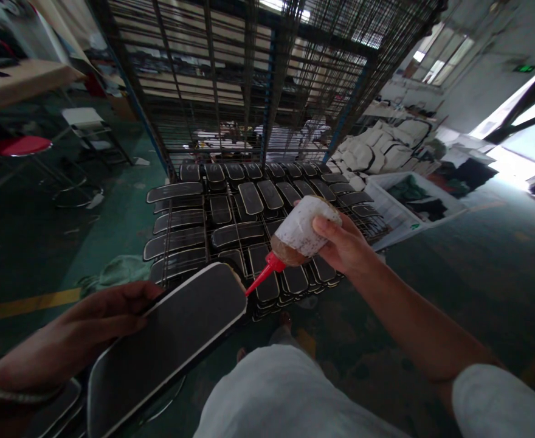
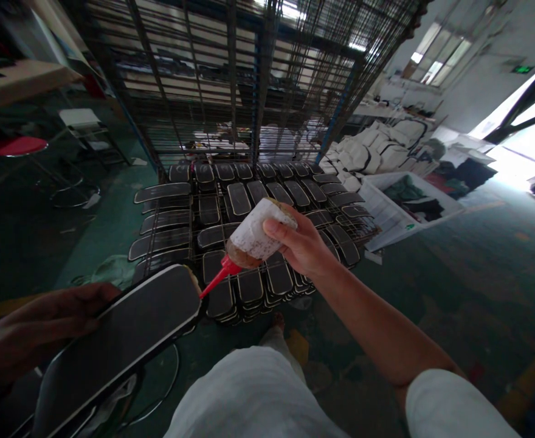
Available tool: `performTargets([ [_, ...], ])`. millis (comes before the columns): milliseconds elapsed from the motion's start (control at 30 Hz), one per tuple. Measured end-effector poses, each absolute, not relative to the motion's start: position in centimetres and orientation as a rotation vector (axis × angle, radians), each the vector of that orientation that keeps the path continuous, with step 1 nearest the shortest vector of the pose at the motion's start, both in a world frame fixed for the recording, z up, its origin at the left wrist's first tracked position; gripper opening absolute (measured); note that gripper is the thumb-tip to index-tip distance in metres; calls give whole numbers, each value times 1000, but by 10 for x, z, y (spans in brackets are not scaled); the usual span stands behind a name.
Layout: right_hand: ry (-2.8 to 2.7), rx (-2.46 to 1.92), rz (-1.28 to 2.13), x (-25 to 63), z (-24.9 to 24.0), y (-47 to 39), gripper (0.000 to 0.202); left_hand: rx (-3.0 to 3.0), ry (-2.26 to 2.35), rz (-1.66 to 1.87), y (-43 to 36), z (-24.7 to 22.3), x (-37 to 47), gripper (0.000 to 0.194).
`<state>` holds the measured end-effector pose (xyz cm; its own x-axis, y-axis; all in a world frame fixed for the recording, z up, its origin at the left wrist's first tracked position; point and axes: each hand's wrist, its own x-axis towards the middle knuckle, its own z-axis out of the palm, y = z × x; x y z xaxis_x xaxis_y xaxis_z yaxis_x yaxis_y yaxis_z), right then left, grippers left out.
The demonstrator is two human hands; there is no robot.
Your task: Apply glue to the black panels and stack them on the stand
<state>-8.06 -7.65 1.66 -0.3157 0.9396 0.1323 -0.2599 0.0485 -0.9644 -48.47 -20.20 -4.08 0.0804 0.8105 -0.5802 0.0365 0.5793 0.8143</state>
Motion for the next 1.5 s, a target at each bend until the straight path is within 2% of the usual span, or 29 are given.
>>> performTargets([
  [133, -1200, -762, 1470, -79, 11, -78, 42, 713, 1371, 708, -204, -41, -480, 44],
  [400, -1024, -789, 1383, -86, -5, -78, 34, 568, 1374, 732, -206, -33, -460, 54],
  [567, -1011, -791, 1350, -88, -9, -85, 34, 497, 1372, 847, -208, -27, -450, 50],
  [967, -902, -848, 1303, -98, -22, -98, 40, 453, 1347, 1052, -208, -32, -432, 59],
  [1500, -1057, -863, 1366, -105, -46, -136, 35, 355, 1324, 1149, -203, -36, -413, 39],
])
